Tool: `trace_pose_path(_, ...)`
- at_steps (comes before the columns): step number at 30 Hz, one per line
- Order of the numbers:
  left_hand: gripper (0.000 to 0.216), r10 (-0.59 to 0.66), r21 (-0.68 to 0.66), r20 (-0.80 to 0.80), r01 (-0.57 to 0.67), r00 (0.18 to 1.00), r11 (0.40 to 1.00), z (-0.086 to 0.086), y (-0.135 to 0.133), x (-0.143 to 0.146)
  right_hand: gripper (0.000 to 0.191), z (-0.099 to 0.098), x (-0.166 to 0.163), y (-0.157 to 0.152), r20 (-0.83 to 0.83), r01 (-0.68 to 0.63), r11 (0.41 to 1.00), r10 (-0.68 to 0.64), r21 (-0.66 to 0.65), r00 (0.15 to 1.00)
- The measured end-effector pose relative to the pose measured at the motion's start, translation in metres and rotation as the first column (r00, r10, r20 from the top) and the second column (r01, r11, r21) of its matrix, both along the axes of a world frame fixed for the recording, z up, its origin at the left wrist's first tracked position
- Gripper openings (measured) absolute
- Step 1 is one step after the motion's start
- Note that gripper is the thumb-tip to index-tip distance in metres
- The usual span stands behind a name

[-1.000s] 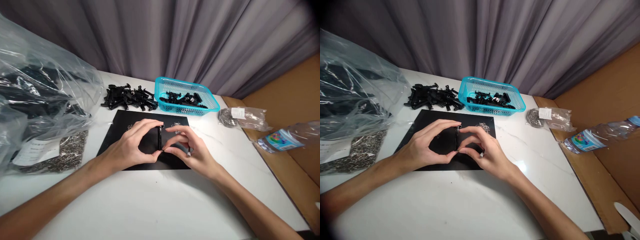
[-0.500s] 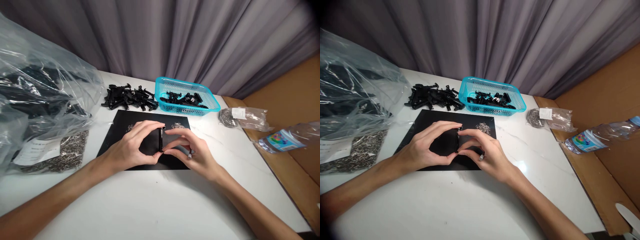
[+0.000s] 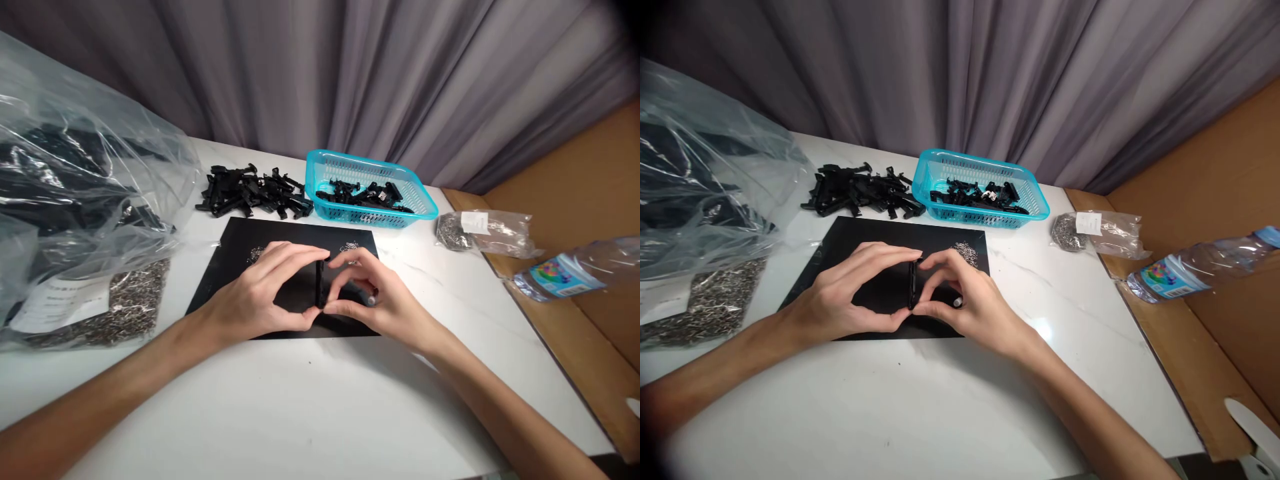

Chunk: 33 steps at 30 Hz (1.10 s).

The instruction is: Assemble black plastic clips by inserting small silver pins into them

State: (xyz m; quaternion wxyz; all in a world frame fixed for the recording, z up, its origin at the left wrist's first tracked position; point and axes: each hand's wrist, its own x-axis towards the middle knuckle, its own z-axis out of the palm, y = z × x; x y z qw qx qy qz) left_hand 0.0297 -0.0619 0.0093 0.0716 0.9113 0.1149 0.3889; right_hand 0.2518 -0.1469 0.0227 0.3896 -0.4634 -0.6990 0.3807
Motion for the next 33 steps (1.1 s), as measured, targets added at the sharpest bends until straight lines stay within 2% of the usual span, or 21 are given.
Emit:
trace_pose_path(3,0.067,-0.019,0.035,0.000,0.019,1.000,0.999,0.002,0.000,0.000,0.044,-0.001,-0.001,0.003,-0.147,-0.013,0.987,-0.011,-0.161,0.989)
trace_pose_path(7,0.068,-0.033,0.062,-0.007,0.034,0.999,0.997,0.001,0.000,-0.001,0.047,-0.005,-0.004,0.004,-0.220,-0.020,0.969,-0.035,-0.245,0.975)
trace_pose_path(13,0.066,-0.020,0.080,-0.001,0.020,1.000,0.997,-0.002,0.004,-0.001,0.044,-0.008,-0.008,0.005,-0.138,0.030,0.976,-0.061,-0.216,0.988)
trace_pose_path(15,0.065,0.021,0.028,-0.006,-0.021,1.000,0.999,-0.002,0.005,-0.001,0.044,-0.006,-0.005,0.006,-0.109,0.052,0.977,-0.076,-0.206,0.991)
trace_pose_path(18,0.065,0.066,-0.058,-0.032,-0.068,0.997,0.996,-0.002,0.007,-0.003,0.044,-0.005,0.006,0.008,-0.082,0.075,0.963,-0.099,-0.259,0.992)
trace_pose_path(21,0.063,0.083,-0.127,-0.058,-0.090,0.995,0.988,-0.004,0.008,-0.006,0.042,-0.008,0.018,0.009,0.022,0.081,0.948,-0.078,-0.308,0.997)
trace_pose_path(24,0.062,0.114,-0.195,-0.092,-0.130,0.989,0.972,-0.006,0.009,-0.008,0.035,-0.011,0.025,0.009,0.111,0.105,0.961,-0.078,-0.257,0.991)
trace_pose_path(29,0.071,0.138,-0.282,-0.183,-0.187,0.973,0.941,-0.012,0.012,-0.010,0.027,-0.007,0.022,0.009,0.060,0.071,0.970,-0.059,-0.233,0.997)
trace_pose_path(33,0.062,0.157,-0.203,-0.227,-0.204,0.961,0.958,-0.011,0.017,-0.008,0.026,-0.004,0.017,0.008,0.040,0.130,0.967,-0.124,-0.221,0.991)
